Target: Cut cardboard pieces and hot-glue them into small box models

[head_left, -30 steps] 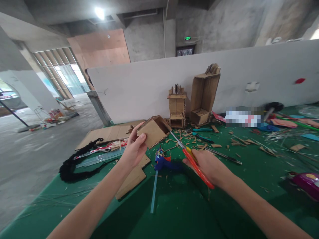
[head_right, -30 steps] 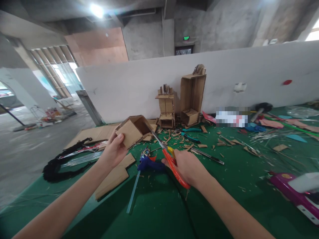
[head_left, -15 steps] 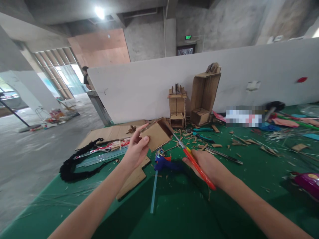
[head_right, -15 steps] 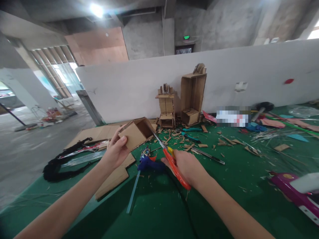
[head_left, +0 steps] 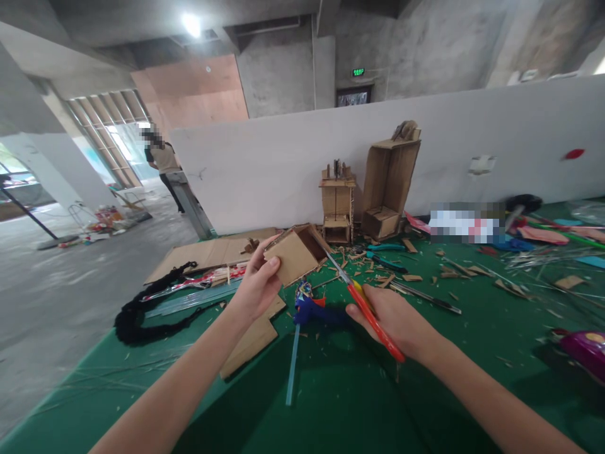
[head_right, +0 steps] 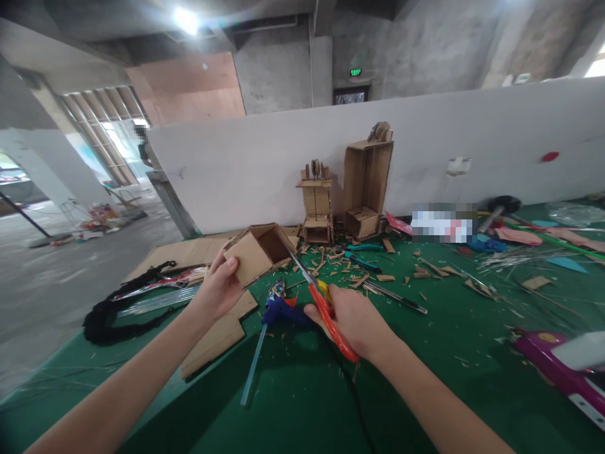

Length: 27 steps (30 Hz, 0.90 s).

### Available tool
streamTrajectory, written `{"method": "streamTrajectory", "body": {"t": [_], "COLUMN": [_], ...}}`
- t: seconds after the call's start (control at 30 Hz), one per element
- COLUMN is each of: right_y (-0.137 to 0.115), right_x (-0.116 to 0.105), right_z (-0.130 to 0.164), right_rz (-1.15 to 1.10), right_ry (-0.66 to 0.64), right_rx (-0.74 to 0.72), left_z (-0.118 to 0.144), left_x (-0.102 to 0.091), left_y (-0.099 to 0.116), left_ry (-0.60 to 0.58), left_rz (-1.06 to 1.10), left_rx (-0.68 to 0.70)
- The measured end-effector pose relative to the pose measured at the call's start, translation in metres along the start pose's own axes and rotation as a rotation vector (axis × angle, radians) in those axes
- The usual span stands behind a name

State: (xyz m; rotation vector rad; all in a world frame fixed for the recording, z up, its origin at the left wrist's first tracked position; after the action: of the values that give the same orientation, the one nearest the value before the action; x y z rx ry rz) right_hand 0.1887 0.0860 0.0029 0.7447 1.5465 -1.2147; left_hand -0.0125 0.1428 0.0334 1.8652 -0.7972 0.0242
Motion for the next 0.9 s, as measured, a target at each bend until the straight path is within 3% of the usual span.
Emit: {"method": "streamTrajectory", "body": {"t": [0.9], "right_y": [-0.0008], "right_x": [0.0009], "right_z": [0.0016], "right_rz": [-0.039], "right_ry": [-0.031], "right_rx": [0.020], "left_z": [-0.0005], "left_x": [0.0007], "left_y": [-0.0011], "left_ry": [-0.007], "left_rz": [-0.024], "left_rx": [-0.016]}}
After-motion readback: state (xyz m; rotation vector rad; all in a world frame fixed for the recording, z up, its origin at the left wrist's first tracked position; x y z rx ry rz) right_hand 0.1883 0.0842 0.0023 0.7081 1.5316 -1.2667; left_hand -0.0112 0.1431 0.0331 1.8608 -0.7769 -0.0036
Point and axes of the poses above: each hand's wrist, its own z-axis away from the middle knuckle, its own x-axis out of the palm, y = z × x, the point moved 9 cm from there along -z, towards the middle knuckle, and after that the axes turned 12 degrees about -y, right-handed, at the moved point
